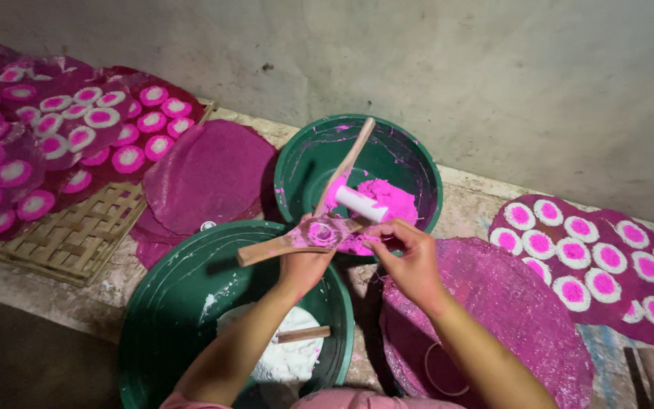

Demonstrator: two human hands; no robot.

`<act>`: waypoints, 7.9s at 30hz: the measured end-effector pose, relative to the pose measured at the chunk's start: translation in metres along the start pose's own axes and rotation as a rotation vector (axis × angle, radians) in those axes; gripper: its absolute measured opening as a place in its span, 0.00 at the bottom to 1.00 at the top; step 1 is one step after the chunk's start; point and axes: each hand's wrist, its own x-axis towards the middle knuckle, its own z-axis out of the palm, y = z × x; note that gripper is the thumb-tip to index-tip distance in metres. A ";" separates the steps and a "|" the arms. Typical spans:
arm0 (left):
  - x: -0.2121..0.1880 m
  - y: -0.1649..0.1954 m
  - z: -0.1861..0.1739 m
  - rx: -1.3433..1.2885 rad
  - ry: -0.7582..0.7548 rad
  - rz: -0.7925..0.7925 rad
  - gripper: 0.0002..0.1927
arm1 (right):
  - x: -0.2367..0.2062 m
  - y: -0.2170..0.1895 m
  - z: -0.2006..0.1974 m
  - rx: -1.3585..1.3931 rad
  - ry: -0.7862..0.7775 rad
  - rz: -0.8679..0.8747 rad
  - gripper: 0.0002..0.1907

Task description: The person repeatedly scoops pink dough from a green bowl, places it into a circular mold, and presses it flat with a wooden tool. They then remove the shaped dough and place it on a pink tray alongside other finished pieces. The process is repeated multiple times.

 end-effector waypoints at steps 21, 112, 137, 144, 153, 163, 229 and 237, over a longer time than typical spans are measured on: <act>0.124 -0.082 0.011 0.031 0.216 0.020 0.18 | 0.118 0.093 0.080 -1.067 -0.687 -0.088 0.12; 0.135 -0.161 0.016 -0.303 0.319 -0.531 0.13 | 0.185 0.123 0.109 -1.522 -1.241 -0.358 0.11; 0.116 -0.074 0.020 0.399 0.200 0.125 0.32 | 0.105 0.072 -0.098 -0.151 -0.735 0.204 0.17; 0.109 -0.017 0.030 0.371 -0.272 0.128 0.35 | 0.139 0.027 -0.130 -0.626 -0.727 -0.027 0.13; 0.077 -0.047 0.080 0.417 -0.341 0.246 0.18 | 0.081 0.034 -0.038 -1.281 -0.667 -0.502 0.14; 0.120 -0.027 0.046 0.399 -0.289 0.077 0.21 | 0.118 -0.044 -0.094 -1.194 -0.652 -0.309 0.21; 0.090 -0.047 0.072 0.419 -0.218 0.355 0.27 | 0.087 0.006 -0.035 -1.275 -0.694 -0.440 0.09; 0.107 -0.039 0.031 0.423 0.027 0.131 0.20 | 0.085 -0.008 -0.106 -0.717 -0.219 -0.156 0.15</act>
